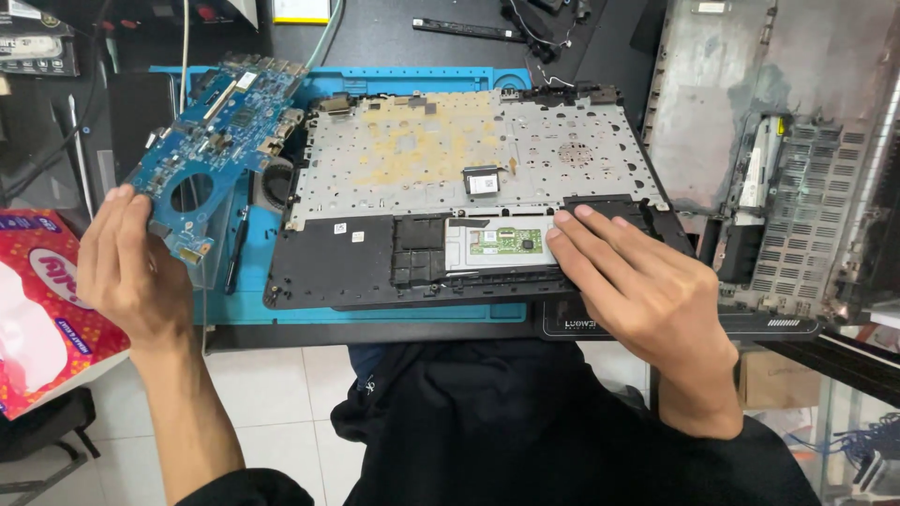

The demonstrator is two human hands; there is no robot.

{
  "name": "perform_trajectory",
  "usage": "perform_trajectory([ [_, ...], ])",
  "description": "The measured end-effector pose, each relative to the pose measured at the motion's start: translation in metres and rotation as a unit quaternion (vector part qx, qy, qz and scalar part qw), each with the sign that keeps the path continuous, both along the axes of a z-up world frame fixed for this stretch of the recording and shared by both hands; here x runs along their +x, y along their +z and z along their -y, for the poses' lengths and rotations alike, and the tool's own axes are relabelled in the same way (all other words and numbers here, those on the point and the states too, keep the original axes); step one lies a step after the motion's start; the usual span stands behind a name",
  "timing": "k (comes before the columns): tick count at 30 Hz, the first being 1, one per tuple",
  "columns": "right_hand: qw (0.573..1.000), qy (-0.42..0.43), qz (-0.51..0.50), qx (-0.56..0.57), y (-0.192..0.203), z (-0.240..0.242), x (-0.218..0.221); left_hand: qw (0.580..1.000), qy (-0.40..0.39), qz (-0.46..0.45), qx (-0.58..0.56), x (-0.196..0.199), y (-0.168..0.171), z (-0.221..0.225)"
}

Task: The person is disassembling a laptop on a repair bench, removing screws and disconnecting internal components like the motherboard.

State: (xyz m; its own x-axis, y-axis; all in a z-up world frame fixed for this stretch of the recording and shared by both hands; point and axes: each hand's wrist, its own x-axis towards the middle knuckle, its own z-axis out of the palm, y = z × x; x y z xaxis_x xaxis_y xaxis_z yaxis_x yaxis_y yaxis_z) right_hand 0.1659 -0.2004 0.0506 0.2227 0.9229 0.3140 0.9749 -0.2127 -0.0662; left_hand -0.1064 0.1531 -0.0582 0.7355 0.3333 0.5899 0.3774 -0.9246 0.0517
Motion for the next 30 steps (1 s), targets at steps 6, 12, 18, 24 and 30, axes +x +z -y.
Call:
perform_trajectory([
  [6,1.0,0.001,-0.015,0.016,0.016,-0.012,0.013,0.999,0.048,-0.001,-0.026,-0.013,-0.013,0.007],
  [12,0.999,0.012,-0.043,0.01,0.037,-0.022,0.031,0.993,0.081,-0.069,-0.055,-0.032,-0.037,0.005],
  [18,0.999,0.01,-0.034,-0.001,0.048,-0.03,0.041,0.997,0.056,-0.049,-0.034,-0.013,-0.008,0.047],
  [24,1.0,0.004,-0.023,-0.011,0.049,-0.032,0.042,0.974,-0.184,-0.021,-0.134,0.05,0.04,0.137],
  [30,0.998,0.011,-0.044,-0.035,0.053,-0.034,0.052,0.931,-0.274,-0.222,-0.093,0.093,0.021,0.173],
])
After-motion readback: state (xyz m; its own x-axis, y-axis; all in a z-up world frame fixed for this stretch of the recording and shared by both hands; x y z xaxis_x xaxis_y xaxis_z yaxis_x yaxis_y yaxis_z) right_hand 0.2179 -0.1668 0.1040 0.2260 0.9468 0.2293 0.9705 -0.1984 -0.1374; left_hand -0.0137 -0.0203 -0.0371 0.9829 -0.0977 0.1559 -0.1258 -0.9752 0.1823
